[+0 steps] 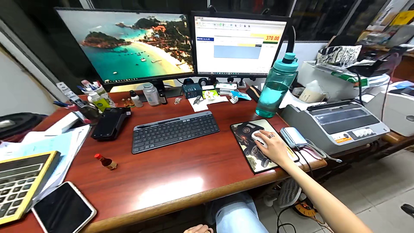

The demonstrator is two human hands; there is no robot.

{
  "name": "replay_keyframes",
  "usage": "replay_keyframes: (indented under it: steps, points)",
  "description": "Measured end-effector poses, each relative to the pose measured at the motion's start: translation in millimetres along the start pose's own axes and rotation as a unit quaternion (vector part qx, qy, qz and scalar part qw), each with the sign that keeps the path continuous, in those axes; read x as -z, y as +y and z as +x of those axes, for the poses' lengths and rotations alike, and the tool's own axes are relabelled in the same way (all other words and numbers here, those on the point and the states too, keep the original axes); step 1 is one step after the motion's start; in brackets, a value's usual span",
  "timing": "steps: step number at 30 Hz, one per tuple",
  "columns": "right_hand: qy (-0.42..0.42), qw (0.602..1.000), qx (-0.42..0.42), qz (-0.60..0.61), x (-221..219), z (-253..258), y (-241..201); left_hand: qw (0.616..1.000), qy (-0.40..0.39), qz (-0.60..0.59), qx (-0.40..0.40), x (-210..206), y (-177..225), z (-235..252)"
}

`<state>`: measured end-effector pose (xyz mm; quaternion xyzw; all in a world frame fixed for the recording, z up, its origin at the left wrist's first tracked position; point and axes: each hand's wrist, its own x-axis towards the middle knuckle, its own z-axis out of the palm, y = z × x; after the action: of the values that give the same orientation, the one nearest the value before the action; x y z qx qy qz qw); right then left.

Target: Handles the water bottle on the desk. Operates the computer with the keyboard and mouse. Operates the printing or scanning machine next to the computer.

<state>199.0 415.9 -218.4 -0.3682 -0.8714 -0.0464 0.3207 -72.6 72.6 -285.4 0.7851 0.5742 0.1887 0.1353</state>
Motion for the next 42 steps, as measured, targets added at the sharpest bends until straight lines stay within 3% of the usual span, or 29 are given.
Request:
replay_keyframes:
  steps: [8, 28, 33, 37, 39, 42]
  points:
    - [0.002, 1.000, -0.018, 0.006, -3, -2, 1, 0.980, 0.182, 0.062, -0.041, -3, -11, 1]
    - [-0.003, 1.000, -0.006, 0.024, -1, -1, 1, 0.978, 0.180, 0.101, -0.021, -10, -17, 6]
    - [-0.008, 0.999, -0.009, 0.032, 2, -1, 2, 0.965, 0.255, 0.043, -0.044, -6, -19, 7]
    - [-0.001, 0.999, 0.004, 0.040, 0, -1, 4, 0.926, 0.373, 0.062, -0.005, 65, -33, 29]
    - [-0.003, 0.999, 0.003, 0.039, -3, -2, 5, 0.904, 0.409, 0.093, 0.086, 119, -53, 49]
    - [-0.006, 0.999, -0.004, 0.037, -4, -2, 4, 0.883, 0.387, 0.108, 0.241, 175, -113, 87]
